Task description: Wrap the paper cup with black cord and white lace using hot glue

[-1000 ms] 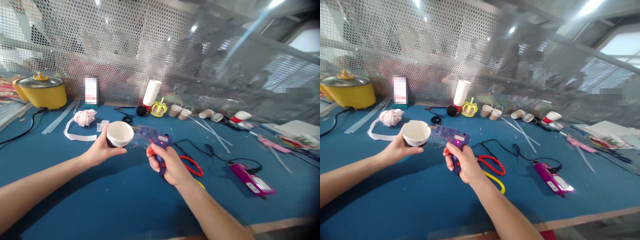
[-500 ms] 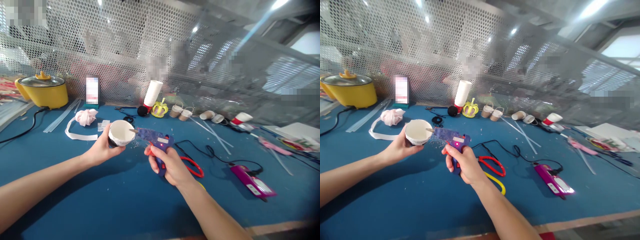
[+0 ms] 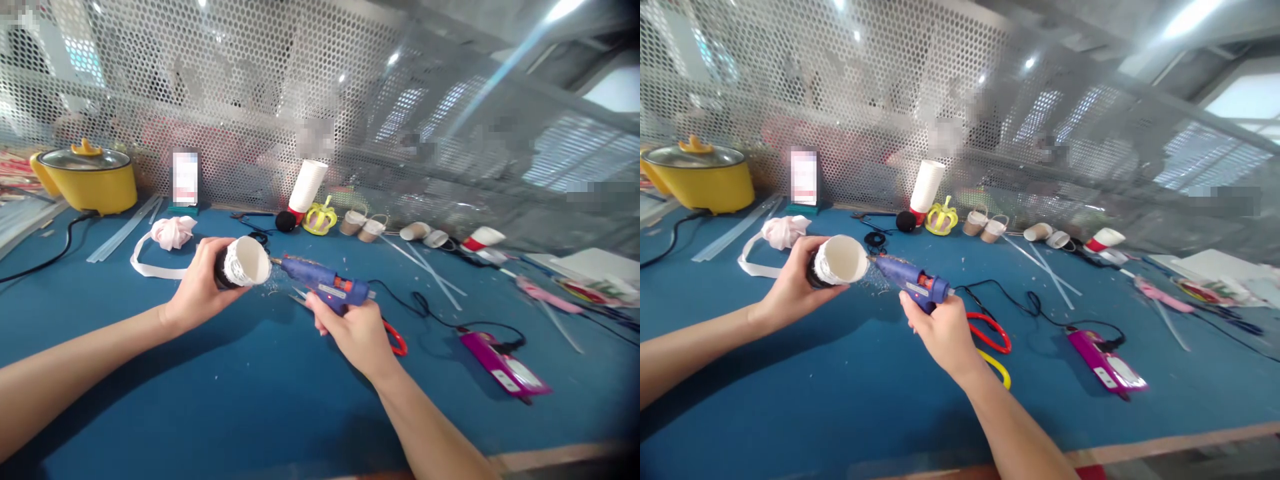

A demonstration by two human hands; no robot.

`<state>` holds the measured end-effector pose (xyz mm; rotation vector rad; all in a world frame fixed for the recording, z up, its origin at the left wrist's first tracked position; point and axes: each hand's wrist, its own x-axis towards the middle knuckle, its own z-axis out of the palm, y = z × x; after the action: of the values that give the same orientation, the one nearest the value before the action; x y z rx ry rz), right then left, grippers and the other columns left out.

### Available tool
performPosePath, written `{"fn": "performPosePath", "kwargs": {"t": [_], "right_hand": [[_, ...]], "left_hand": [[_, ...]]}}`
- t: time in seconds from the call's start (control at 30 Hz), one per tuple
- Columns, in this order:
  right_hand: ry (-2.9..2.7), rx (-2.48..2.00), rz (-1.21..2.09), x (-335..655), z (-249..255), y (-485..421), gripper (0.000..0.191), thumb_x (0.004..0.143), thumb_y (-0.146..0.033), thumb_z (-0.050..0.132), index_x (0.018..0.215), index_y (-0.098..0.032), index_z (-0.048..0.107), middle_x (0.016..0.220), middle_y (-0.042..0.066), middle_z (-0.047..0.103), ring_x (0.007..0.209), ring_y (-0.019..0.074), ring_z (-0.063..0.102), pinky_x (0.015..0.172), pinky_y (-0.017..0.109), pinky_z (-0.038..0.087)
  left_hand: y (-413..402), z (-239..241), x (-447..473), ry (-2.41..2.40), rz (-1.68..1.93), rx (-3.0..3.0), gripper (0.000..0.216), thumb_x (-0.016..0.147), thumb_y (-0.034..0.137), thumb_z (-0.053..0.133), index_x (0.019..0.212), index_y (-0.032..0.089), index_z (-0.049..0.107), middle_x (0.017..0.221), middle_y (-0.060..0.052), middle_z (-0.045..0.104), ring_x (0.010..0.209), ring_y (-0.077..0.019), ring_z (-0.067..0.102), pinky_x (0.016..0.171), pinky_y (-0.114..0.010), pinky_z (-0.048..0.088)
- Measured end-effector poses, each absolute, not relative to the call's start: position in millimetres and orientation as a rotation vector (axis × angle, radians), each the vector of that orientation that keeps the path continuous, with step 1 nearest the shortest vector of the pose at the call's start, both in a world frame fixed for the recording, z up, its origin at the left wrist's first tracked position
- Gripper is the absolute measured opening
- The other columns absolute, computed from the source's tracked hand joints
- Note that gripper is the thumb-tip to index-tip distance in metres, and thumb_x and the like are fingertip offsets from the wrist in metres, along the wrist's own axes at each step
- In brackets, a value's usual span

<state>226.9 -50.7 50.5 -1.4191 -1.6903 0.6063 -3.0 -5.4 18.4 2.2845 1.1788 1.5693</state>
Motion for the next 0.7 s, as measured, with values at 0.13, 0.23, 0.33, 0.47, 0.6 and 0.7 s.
{"fn": "performPosePath", "kwargs": {"t": [0.13, 0.23, 0.33, 0.47, 0.6, 0.7], "right_hand": [[-1.741, -1.446, 0.524, 226.0, 51.8, -52.4, 0.029, 0.077, -0.037, 0.056, 0.059, -0.015, 0.057, 0.042, 0.000, 0.055, 0.038, 0.0126, 0.054, 0.042, 0.024, 0.047], [-1.766, -1.445, 0.493, 226.0, 51.3, -52.6, 0.028, 0.078, -0.036, 0.056, 0.058, -0.016, 0.056, 0.042, 0.000, 0.055, 0.038, 0.0125, 0.054, 0.044, 0.024, 0.047], [-1.788, -1.439, 0.465, 226.3, 50.8, -52.5, 0.027, 0.078, -0.035, 0.055, 0.058, -0.016, 0.055, 0.043, 0.000, 0.055, 0.038, 0.0126, 0.053, 0.045, 0.025, 0.046], [-1.798, -1.443, 0.438, 226.1, 51.5, -53.1, 0.025, 0.078, -0.036, 0.055, 0.061, -0.017, 0.055, 0.044, -0.001, 0.054, 0.039, 0.0129, 0.052, 0.045, 0.026, 0.045], [-1.789, -1.440, 0.418, 225.3, 52.7, -54.0, 0.027, 0.078, -0.036, 0.056, 0.057, -0.019, 0.053, 0.043, -0.001, 0.053, 0.040, 0.0130, 0.051, 0.044, 0.026, 0.043], [-1.784, -1.436, 0.408, 225.1, 53.0, -54.2, 0.028, 0.077, -0.036, 0.056, 0.055, -0.020, 0.051, 0.042, -0.001, 0.052, 0.040, 0.0129, 0.049, 0.044, 0.026, 0.043]], "left_hand": [[-6.3, 19.5, -3.1, 1.183, 1.564, 2.308, 0.057, 0.066, 0.027, 0.068, 0.114, 0.018, 0.038, 0.109, -0.011, 0.048, 0.103, -0.0244, 0.050, 0.088, -0.042, 0.045], [-6.8, 20.6, -2.3, 1.188, 1.550, 2.335, 0.057, 0.067, 0.026, 0.068, 0.114, 0.019, 0.038, 0.109, -0.011, 0.048, 0.103, -0.0247, 0.050, 0.088, -0.042, 0.045], [-7.1, 21.5, -1.7, 1.211, 1.545, 2.359, 0.057, 0.066, 0.026, 0.068, 0.114, 0.019, 0.038, 0.108, -0.011, 0.048, 0.102, -0.0254, 0.050, 0.087, -0.043, 0.045], [-7.9, 22.2, -2.1, 1.235, 1.537, 2.369, 0.057, 0.067, 0.027, 0.068, 0.115, 0.020, 0.037, 0.108, -0.010, 0.047, 0.101, -0.0259, 0.049, 0.086, -0.044, 0.045], [-8.5, 22.4, -2.9, 1.267, 1.528, 2.362, 0.058, 0.066, 0.027, 0.068, 0.115, 0.021, 0.037, 0.109, -0.010, 0.047, 0.102, -0.0261, 0.050, 0.086, -0.043, 0.044], [-8.3, 22.4, -3.2, 1.289, 1.529, 2.357, 0.058, 0.066, 0.027, 0.068, 0.115, 0.021, 0.038, 0.108, -0.010, 0.049, 0.102, -0.0265, 0.050, 0.085, -0.043, 0.044]]}}
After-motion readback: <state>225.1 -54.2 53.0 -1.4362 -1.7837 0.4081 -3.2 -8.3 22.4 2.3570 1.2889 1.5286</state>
